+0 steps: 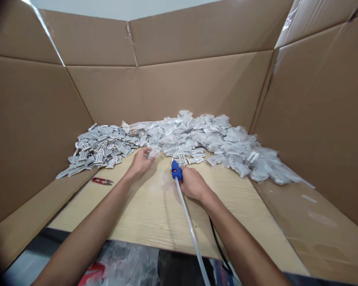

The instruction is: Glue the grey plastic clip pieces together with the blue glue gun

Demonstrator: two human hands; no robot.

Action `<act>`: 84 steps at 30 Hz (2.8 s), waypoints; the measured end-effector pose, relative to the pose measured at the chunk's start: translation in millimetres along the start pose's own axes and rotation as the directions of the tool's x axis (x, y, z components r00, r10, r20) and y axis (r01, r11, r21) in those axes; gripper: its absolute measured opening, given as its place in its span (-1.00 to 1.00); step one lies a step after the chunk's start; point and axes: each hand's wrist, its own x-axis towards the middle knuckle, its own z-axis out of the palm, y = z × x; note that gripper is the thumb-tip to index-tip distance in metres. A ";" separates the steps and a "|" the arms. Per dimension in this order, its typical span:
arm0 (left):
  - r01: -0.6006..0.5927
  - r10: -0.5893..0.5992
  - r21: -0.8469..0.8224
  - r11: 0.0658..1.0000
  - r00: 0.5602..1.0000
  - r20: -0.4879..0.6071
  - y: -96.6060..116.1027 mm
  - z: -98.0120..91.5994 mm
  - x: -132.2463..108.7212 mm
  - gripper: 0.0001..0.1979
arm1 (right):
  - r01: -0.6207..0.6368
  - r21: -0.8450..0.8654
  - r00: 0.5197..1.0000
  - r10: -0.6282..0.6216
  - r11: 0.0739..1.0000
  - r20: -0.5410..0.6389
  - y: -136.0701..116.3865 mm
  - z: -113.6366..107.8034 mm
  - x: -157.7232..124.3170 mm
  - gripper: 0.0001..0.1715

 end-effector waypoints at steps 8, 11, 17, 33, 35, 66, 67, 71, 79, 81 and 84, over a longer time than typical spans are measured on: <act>-0.277 0.254 0.361 0.890 0.961 0.110 14.1 12.0 -9.9 -0.73 | -0.002 -0.027 0.999 0.001 1.000 -0.037 2.6 3.7 0.4 -0.84; -0.398 0.343 0.157 0.904 0.894 0.289 23.1 22.8 -15.3 -0.76 | 0.018 0.066 1.000 -0.017 0.998 -0.023 10.6 1.9 1.1 -0.87; -0.381 0.353 0.030 0.924 0.880 0.318 33.6 41.0 -31.2 -0.72 | 0.055 0.285 0.991 -0.017 0.957 -0.134 37.2 -14.6 7.3 -0.94; 0.288 0.087 -0.617 0.732 0.859 0.505 41.3 61.5 -41.7 -0.67 | 0.078 0.216 0.938 0.002 0.973 -0.348 26.3 -14.8 8.3 -0.90; 0.317 0.068 -0.626 0.713 0.857 0.511 45.2 59.5 -43.3 -0.66 | 0.085 0.215 0.931 0.000 0.973 -0.364 24.1 -14.9 7.8 -0.88; 0.227 0.002 -0.657 0.719 0.944 0.329 69.0 34.3 -38.0 -0.68 | 0.096 0.400 0.827 0.150 0.912 -0.542 18.0 -20.8 6.5 -0.82; 0.222 0.017 -0.657 0.720 0.942 0.336 68.5 35.5 -38.2 -0.67 | 0.100 0.379 0.830 0.133 0.920 -0.542 17.4 -21.2 5.6 -0.83; 0.204 0.070 -0.684 0.701 0.934 0.351 64.2 40.5 -38.3 -0.64 | 0.112 0.336 0.832 0.096 0.935 -0.546 16.6 -22.6 3.7 -0.86; 0.217 0.068 -0.640 0.737 0.918 0.390 62.8 37.7 -40.7 -0.53 | 0.107 0.318 0.822 0.096 0.942 -0.561 15.6 -21.7 3.0 -0.87; 0.213 0.066 -0.635 0.743 0.920 0.386 64.7 36.3 -41.3 -0.55 | 0.115 0.326 0.823 0.094 0.938 -0.561 15.3 -21.6 2.8 -0.86; 0.213 0.032 -0.629 0.748 0.935 0.354 67.9 34.6 -41.6 -0.58 | 0.111 0.388 0.815 0.140 0.915 -0.563 16.1 -21.6 4.5 -0.84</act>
